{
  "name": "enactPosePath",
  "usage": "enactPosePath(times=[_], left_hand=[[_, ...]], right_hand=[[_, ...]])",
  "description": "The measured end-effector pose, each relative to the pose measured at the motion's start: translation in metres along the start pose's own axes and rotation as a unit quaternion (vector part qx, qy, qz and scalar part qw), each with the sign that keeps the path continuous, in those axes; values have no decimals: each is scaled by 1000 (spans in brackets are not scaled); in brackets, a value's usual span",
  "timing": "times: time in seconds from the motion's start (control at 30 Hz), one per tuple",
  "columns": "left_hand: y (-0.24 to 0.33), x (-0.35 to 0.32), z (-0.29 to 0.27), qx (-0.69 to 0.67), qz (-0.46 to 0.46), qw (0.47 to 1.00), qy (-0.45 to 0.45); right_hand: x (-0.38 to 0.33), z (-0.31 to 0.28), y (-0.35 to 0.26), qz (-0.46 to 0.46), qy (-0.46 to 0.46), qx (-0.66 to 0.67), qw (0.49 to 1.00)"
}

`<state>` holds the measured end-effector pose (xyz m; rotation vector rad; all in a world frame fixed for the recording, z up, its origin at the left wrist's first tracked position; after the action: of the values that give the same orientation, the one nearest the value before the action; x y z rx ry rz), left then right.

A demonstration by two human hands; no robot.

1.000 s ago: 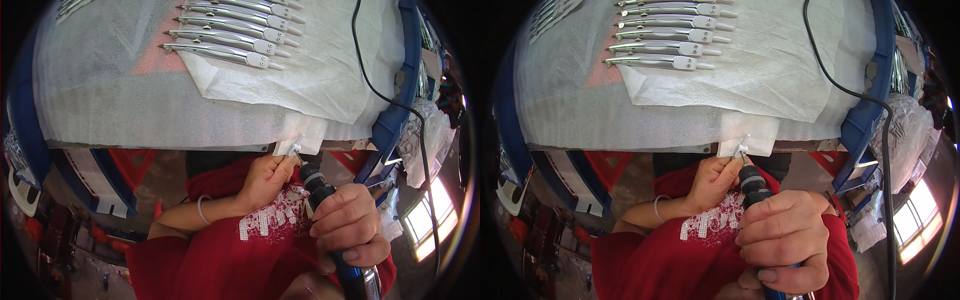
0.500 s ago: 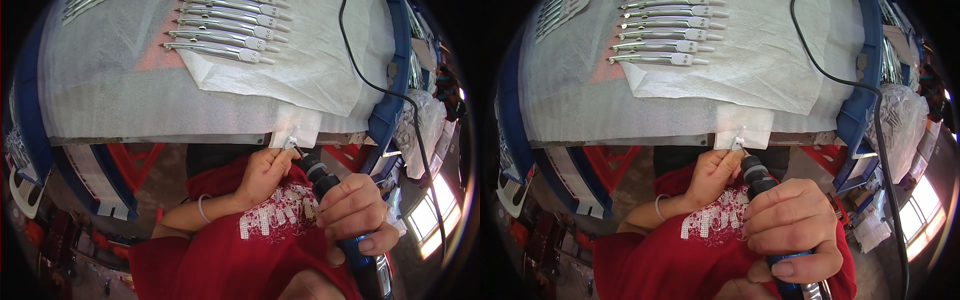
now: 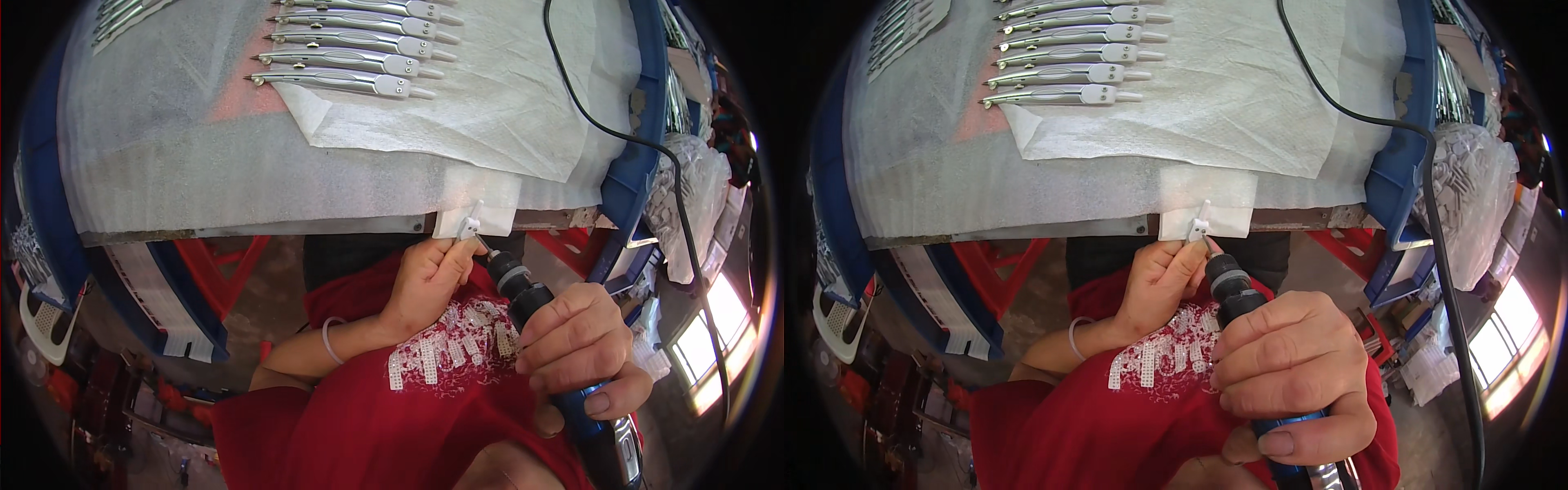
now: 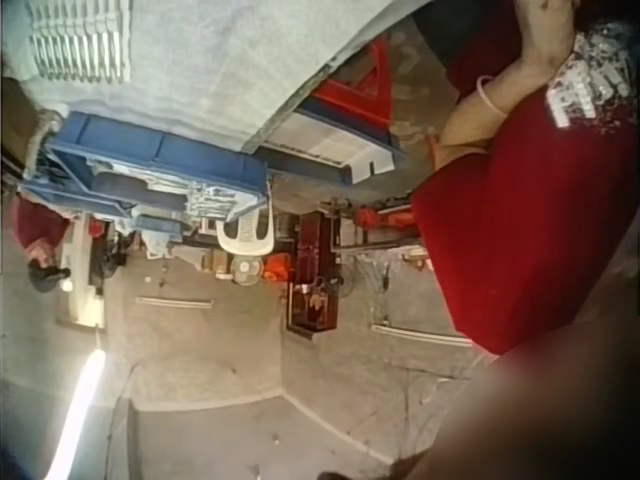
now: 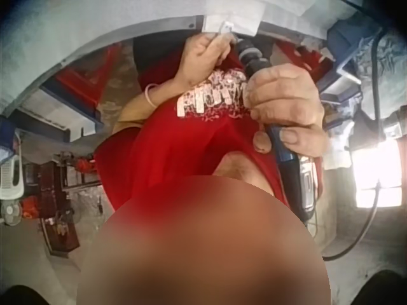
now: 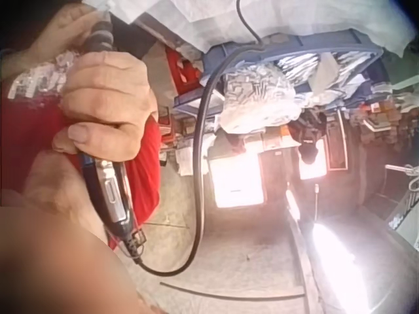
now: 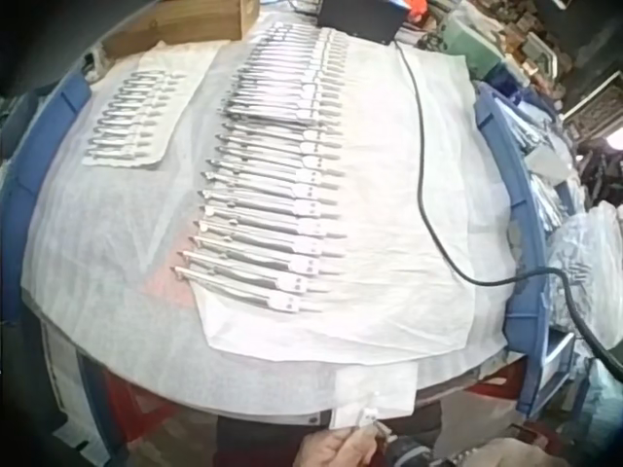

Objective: Using a handheld rotary tool to finish or assemble small hardware components at a workbench.

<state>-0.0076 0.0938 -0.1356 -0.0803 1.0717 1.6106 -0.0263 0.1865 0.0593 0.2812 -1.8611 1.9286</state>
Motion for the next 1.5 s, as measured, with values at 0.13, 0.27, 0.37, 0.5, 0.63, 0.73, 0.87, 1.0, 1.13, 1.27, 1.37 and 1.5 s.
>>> enactPosePath(times=[0.13,0.27,0.37,0.5,0.63,0.73,0.87,1.0,1.13,1.27,1.37,1.5], left_hand=[[1,1,-2,2,-22,1000,13],[0,0,-3,7,-24,1000,15],[1,0,-3,18,-26,999,16],[0,1,-2,4,-35,999,12],[0,1,-3,10,-31,999,10],[0,1,-3,16,-34,999,15],[1,0,-5,40,-25,999,18],[4,1,-4,36,-20,999,18],[1,0,-4,14,-17,1000,22],[1,1,-4,11,-12,1000,19],[4,2,-2,27,-5,1000,11],[3,0,-2,14,-16,1000,16]], right_hand=[[0,0,2,9,8,-16,1000],[-1,0,2,0,-3,-11,1000],[-1,-1,4,3,2,-12,1000],[1,0,4,4,10,-21,1000],[2,2,8,13,25,-17,999],[5,1,11,9,30,-8,999],[7,-1,14,9,30,9,999],[8,-4,14,11,37,11,999],[7,1,14,10,-20,-42,999],[5,-1,11,6,6,3,1000],[3,-3,7,8,14,-6,1000],[3,-1,2,-1,13,-1,1000]])
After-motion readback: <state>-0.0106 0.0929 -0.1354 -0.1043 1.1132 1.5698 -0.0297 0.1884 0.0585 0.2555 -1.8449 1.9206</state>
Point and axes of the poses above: each hand's wrist, its own x-axis towards the middle knuckle, its own z-axis out of the palm, y = z × x, the point moved 9 cm from there along x, towards the middle knuckle, and after that the axes turned 4 degrees about z, right-handed, at the moved point
